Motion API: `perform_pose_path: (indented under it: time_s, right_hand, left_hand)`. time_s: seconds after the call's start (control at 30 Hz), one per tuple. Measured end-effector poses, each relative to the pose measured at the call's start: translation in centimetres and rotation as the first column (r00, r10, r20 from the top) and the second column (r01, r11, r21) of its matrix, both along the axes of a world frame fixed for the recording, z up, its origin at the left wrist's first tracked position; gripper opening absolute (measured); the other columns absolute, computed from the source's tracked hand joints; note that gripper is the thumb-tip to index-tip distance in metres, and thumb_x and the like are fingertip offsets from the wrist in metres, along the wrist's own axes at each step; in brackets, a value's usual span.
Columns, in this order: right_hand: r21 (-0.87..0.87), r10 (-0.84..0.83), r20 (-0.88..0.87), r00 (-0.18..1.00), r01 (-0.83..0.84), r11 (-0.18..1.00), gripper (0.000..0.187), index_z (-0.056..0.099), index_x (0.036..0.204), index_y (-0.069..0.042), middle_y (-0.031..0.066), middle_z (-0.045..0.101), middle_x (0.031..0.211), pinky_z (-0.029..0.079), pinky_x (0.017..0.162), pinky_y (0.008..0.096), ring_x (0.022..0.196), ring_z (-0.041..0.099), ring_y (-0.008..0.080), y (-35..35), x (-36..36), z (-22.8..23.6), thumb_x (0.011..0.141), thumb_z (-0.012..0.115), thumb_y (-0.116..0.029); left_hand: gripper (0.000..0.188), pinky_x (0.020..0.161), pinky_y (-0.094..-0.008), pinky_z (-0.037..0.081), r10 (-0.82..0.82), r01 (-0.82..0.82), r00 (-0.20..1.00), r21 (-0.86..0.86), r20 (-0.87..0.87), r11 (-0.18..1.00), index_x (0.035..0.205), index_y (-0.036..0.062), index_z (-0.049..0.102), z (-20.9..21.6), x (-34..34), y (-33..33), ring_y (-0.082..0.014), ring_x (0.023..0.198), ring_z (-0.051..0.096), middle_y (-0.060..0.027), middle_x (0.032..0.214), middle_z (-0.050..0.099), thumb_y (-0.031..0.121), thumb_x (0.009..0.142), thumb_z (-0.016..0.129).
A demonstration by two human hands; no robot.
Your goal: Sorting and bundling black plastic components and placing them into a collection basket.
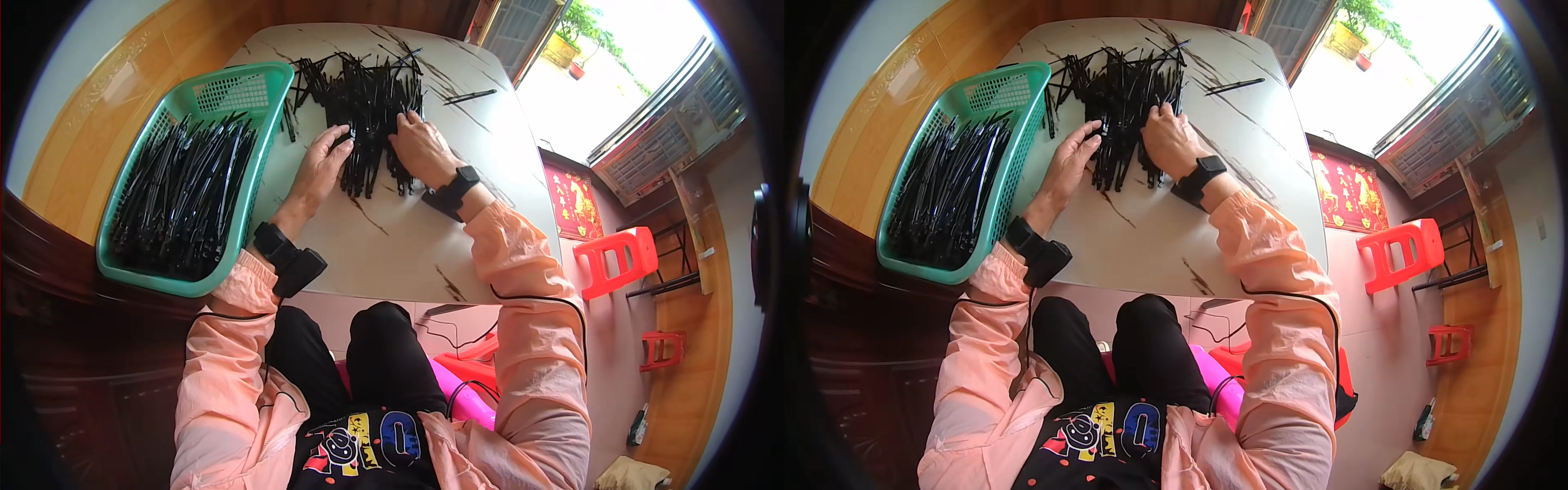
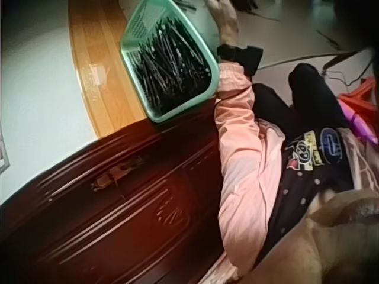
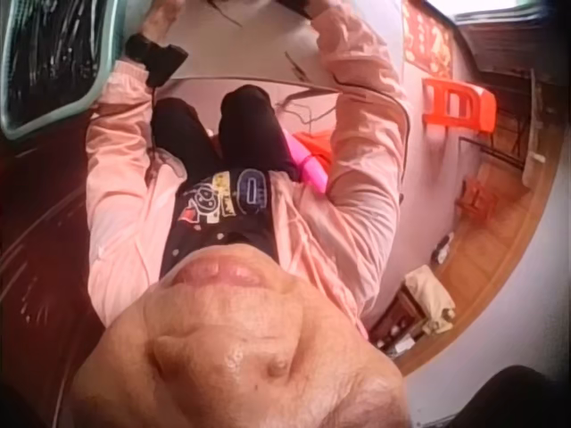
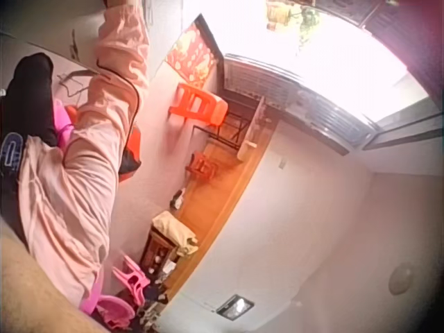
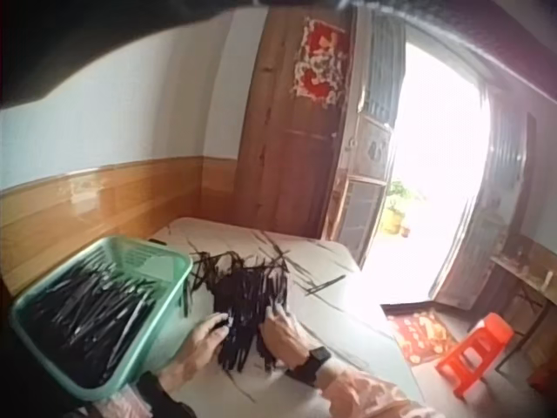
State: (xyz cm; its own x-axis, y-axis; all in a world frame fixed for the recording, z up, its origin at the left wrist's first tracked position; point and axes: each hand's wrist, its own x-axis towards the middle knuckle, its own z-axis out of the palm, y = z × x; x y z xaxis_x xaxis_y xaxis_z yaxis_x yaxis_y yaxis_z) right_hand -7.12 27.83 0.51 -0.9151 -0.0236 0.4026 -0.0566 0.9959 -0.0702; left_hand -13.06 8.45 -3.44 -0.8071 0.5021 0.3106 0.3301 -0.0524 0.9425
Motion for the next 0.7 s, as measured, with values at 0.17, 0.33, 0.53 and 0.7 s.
perform_pose_path:
  time_s: [0.17, 0.33, 0.53, 0.7]
  right_hand:
    - [-0.09, 0.066, 0.159, 0.985, -0.052, 0.995, 0.027, 0.06, 0.091, -0.002, 0.0195, 0.062, 0.085, 0.05, 0.069, 0.0447, 0.082, 0.061, 0.0352, 2.1, -1.7, 2.0, 0.087, 0.051, -0.027]
    - [0.052, -0.118, 0.05, 0.992, 0.116, 0.992, 0.02, 0.062, 0.093, -0.004, 0.0191, 0.063, 0.09, 0.051, 0.073, 0.0432, 0.086, 0.061, 0.0372, 16.3, -7.3, 0.5, 0.084, 0.047, -0.013]
    - [0.146, 0.021, -0.223, 0.975, 0.012, 0.989, 0.031, 0.062, 0.102, -0.006, 0.0173, 0.063, 0.09, 0.048, 0.077, 0.0395, 0.091, 0.059, 0.0356, 22.7, -9.4, -2.8, 0.078, 0.042, -0.001]
    - [0.195, -0.164, 0.142, 0.976, 0.135, 0.971, 0.033, 0.064, 0.097, -0.006, 0.0183, 0.063, 0.089, 0.048, 0.074, 0.0381, 0.088, 0.06, 0.0345, 22.6, -8.3, -2.1, 0.074, 0.043, 0.003]
  left_hand:
    - [0.042, 0.095, -0.0267, 0.035, 0.109, -0.115, 0.991, -0.078, -0.074, 0.99, 0.119, -0.0029, 0.05, -0.4, -0.3, -0.3, -0.0169, 0.11, 0.047, -0.011, 0.118, 0.05, 0.025, 0.088, 0.056]
    - [0.04, 0.093, -0.0297, 0.038, 0.18, -0.18, 0.984, -0.036, 0.002, 0.983, 0.113, -0.0033, 0.054, -0.6, -0.1, 0.0, -0.0206, 0.107, 0.05, -0.0146, 0.116, 0.05, 0.025, 0.085, 0.059]
    - [0.041, 0.088, -0.0294, 0.042, 0.176, -0.175, 0.984, -0.029, 0.009, 0.984, 0.111, -0.0043, 0.054, 0.3, 0.9, 0.2, -0.018, 0.098, 0.053, -0.0131, 0.111, 0.052, 0.027, 0.086, 0.059]
    - [0.041, 0.086, -0.0286, 0.043, 0.209, -0.209, 0.978, -0.026, 0.002, 0.978, 0.111, -0.0049, 0.053, -0.6, 0.0, 0.0, -0.0185, 0.097, 0.054, -0.0135, 0.109, 0.054, 0.027, 0.086, 0.059]
